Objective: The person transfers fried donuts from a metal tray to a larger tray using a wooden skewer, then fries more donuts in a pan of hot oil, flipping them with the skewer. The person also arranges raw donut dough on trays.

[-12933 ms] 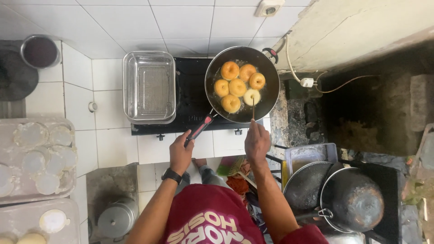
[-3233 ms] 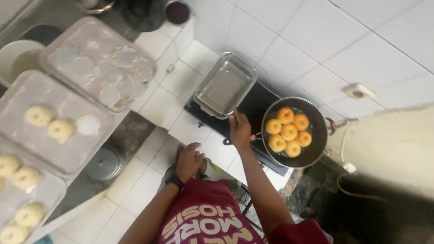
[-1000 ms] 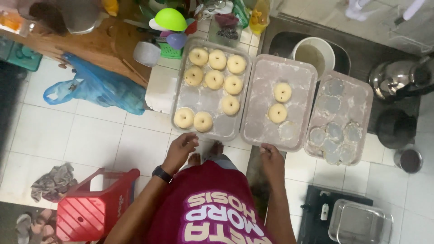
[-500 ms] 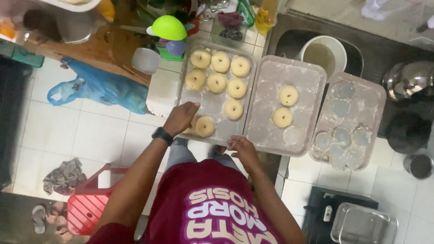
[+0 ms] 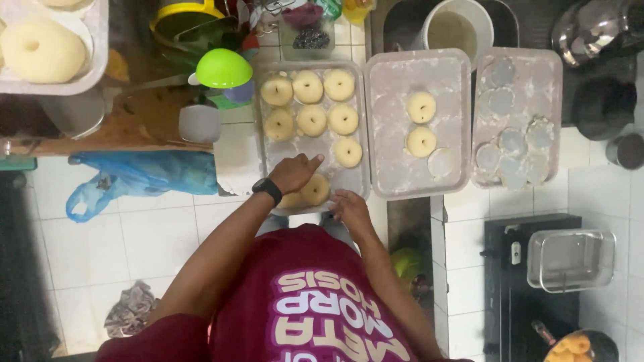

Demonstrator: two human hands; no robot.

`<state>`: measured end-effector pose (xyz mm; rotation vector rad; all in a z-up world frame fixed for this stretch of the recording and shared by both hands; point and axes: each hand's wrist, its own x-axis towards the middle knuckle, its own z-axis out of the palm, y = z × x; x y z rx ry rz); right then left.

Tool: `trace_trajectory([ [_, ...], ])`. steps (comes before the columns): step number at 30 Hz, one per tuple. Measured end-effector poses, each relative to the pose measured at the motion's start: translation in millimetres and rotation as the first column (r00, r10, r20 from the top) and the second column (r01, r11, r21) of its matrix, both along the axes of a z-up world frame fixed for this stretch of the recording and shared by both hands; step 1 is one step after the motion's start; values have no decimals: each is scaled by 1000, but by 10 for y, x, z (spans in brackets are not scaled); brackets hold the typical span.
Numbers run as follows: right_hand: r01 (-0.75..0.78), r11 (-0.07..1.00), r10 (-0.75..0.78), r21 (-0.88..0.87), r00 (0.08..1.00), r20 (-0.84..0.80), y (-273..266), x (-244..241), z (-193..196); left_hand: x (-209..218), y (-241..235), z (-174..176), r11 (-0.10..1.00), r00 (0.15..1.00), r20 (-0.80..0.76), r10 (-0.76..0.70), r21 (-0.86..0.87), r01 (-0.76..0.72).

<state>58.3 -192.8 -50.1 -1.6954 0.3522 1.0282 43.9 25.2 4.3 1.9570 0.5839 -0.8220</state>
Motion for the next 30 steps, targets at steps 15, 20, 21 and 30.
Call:
trace_trajectory([
  [15, 281, 953, -288, 109, 956, 50, -26, -164, -323, 166, 32, -283, 991, 996, 58, 68, -117, -61],
  [20, 260, 966, -257, -2, 957, 137, -55, -99, -332, 138, -14, 14, 973, 992, 23, 128, -199, -121],
  [21, 237, 971, -227, -40, 959, 171, -80, -75, -383, 144, -23, -1, 969, 990, 22, 140, -209, -133],
  [30, 252, 967, -244, -45, 959, 147, -235, 128, -396, 203, -181, -377, 903, 953, -4, 302, -321, -287],
])
